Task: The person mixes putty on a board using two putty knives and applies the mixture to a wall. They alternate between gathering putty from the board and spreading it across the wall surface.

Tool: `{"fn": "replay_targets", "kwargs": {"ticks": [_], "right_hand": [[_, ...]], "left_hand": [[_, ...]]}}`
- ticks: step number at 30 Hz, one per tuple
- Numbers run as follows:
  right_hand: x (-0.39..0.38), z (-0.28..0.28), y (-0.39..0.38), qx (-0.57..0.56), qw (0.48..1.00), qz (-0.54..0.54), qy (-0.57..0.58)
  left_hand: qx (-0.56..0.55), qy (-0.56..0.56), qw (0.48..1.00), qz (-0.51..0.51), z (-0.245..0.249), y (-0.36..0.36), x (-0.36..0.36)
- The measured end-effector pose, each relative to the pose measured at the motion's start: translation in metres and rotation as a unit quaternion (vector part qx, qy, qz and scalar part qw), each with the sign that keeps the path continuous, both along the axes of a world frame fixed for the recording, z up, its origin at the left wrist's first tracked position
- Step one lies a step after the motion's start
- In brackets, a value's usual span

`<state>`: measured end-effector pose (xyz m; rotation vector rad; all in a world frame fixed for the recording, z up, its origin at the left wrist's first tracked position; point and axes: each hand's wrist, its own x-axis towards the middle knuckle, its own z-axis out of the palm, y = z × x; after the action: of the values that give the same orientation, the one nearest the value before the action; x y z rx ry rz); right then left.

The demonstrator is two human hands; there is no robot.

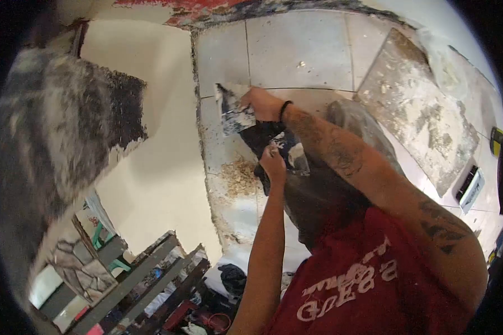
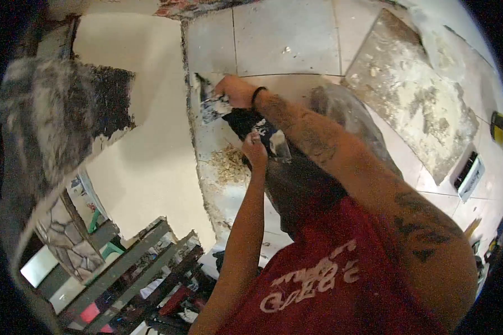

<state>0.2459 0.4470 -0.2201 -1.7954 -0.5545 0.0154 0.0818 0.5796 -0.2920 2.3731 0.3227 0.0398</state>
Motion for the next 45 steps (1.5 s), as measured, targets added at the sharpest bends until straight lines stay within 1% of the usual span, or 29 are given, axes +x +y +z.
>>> {"fn": "replay_targets", "kwargs": {"ticks": [1, 2, 3, 4, 5, 7, 8, 9, 10, 12, 13, 15, 17, 18, 19, 21, 25, 28, 31, 32, 33, 34, 35, 37, 40, 41, 44, 45], "right_hand": [[0.019, -0.013, 0.031, 0.012, 0.994, -0.032, -0.106], [0.035, -0.024, 0.064, 0.026, 0.975, -0.066, -0.209], [0.051, -0.024, 0.092, 0.058, 0.977, -0.063, -0.197], [0.071, -0.024, 0.119, 0.088, 0.976, -0.061, -0.188], [0.098, -0.044, 0.164, 0.158, 0.966, -0.073, -0.191], [0.131, -0.053, 0.217, 0.278, 0.957, -0.069, -0.052], [0.139, -0.03, 0.221, 0.326, 0.94, -0.048, 0.089], [0.145, -0.01, 0.22, 0.377, 0.906, -0.02, 0.189], [0.153, 0.007, 0.22, 0.427, 0.857, -0.005, 0.288], [0.164, 0.022, 0.221, 0.538, 0.739, 0.028, 0.404], [0.169, 0.019, 0.231, 0.515, 0.765, 0.003, 0.386], [0.18, 0.015, 0.247, 0.483, 0.797, -0.019, 0.363], [0.189, 0.01, 0.265, 0.426, 0.859, -0.088, 0.272], [0.191, 0.009, 0.274, 0.381, 0.893, -0.144, 0.191], [0.192, 0.006, 0.281, 0.331, 0.916, -0.198, 0.108], [0.191, 0.018, 0.275, 0.326, 0.92, -0.156, 0.154], [0.166, 0.08, 0.228, 0.306, 0.909, -0.066, 0.274], [0.137, 0.098, 0.227, 0.37, 0.891, -0.119, 0.235], [0.12, 0.08, 0.218, 0.462, 0.858, -0.111, 0.196], [0.126, 0.065, 0.233, 0.409, 0.876, -0.169, 0.191], [0.137, 0.04, 0.255, 0.353, 0.888, -0.226, 0.187], [0.145, 0.024, 0.268, 0.294, 0.895, -0.281, 0.184], [0.155, 0.022, 0.263, 0.329, 0.888, -0.235, 0.216], [0.174, 0.019, 0.258, 0.396, 0.866, -0.142, 0.271], [0.184, 0.032, 0.272, 0.416, 0.86, -0.12, 0.271], [0.183, 0.047, 0.259, 0.386, 0.847, -0.083, 0.355], [0.165, 0.079, 0.24, 0.343, 0.879, -0.093, 0.317], [0.153, 0.087, 0.248, 0.319, 0.899, -0.158, 0.256]], "left_hand": [[0.006, 0.056, 0.998, -0.01, -0.005, 0.007, 0.005], [0.012, 0.113, 0.993, -0.018, -0.007, 0.019, 0.006], [0.017, 0.169, 0.985, -0.026, -0.011, 0.025, 0.007], [0.025, 0.181, 0.983, -0.028, -0.017, 0.028, 0.008], [0.029, 0.19, 0.981, -0.028, -0.019, 0.028, 0.008], [0.032, 0.216, 0.976, -0.024, -0.019, 0.024, 0.005], [0.031, 0.23, 0.973, -0.022, -0.017, 0.023, 0.007], [0.032, 0.242, 0.969, -0.02, -0.016, 0.023, 0.009], [0.03, 0.258, 0.965, -0.017, -0.011, 0.021, 0.012], [0.031, 0.283, 0.958, -0.014, -0.008, 0.021, 0.014], [0.03, 0.296, 0.955, -0.011, -0.007, 0.022, 0.014], [0.027, 0.311, 0.95, -0.01, -0.003, 0.022, 0.019], [0.023, 0.323, 0.946, -0.007, 0.0, 0.022, 0.022], [0.021, 0.329, 0.944, -0.006, 0.001, 0.021, 0.024], [0.019, 0.336, 0.942, -0.006, 0.002, 0.021, 0.025], [0.017, 0.35, 0.936, -0.004, 0.005, 0.021, 0.027], [0.009, 0.391, 0.92, 0.005, 0.012, 0.015, 0.037], [0.005, 0.468, 0.883, 0.019, 0.026, 0.01, 0.051], [0.035, 0.343, 0.939, -0.001, 0.02, 0.011, 0.041], [0.07, 0.271, 0.96, 0.024, 0.001, 0.01, 0.03], [0.073, 0.26, 0.963, 0.024, -0.006, 0.013, 0.023], [0.069, 0.272, 0.96, 0.023, -0.006, 0.014, 0.023], [0.054, 0.309, 0.95, 0.012, -0.002, 0.017, 0.025], [0.045, 0.327, 0.944, 0.001, 0.002, 0.017, 0.03], [0.041, 0.353, 0.935, -0.004, 0.008, 0.014, 0.033], [0.039, 0.361, 0.932, -0.007, 0.01, 0.014, 0.034], [0.029, 0.355, 0.934, -0.021, 0.007, 0.016, 0.033], [0.025, 0.345, 0.938, -0.032, 0.003, 0.02, 0.031]]}}
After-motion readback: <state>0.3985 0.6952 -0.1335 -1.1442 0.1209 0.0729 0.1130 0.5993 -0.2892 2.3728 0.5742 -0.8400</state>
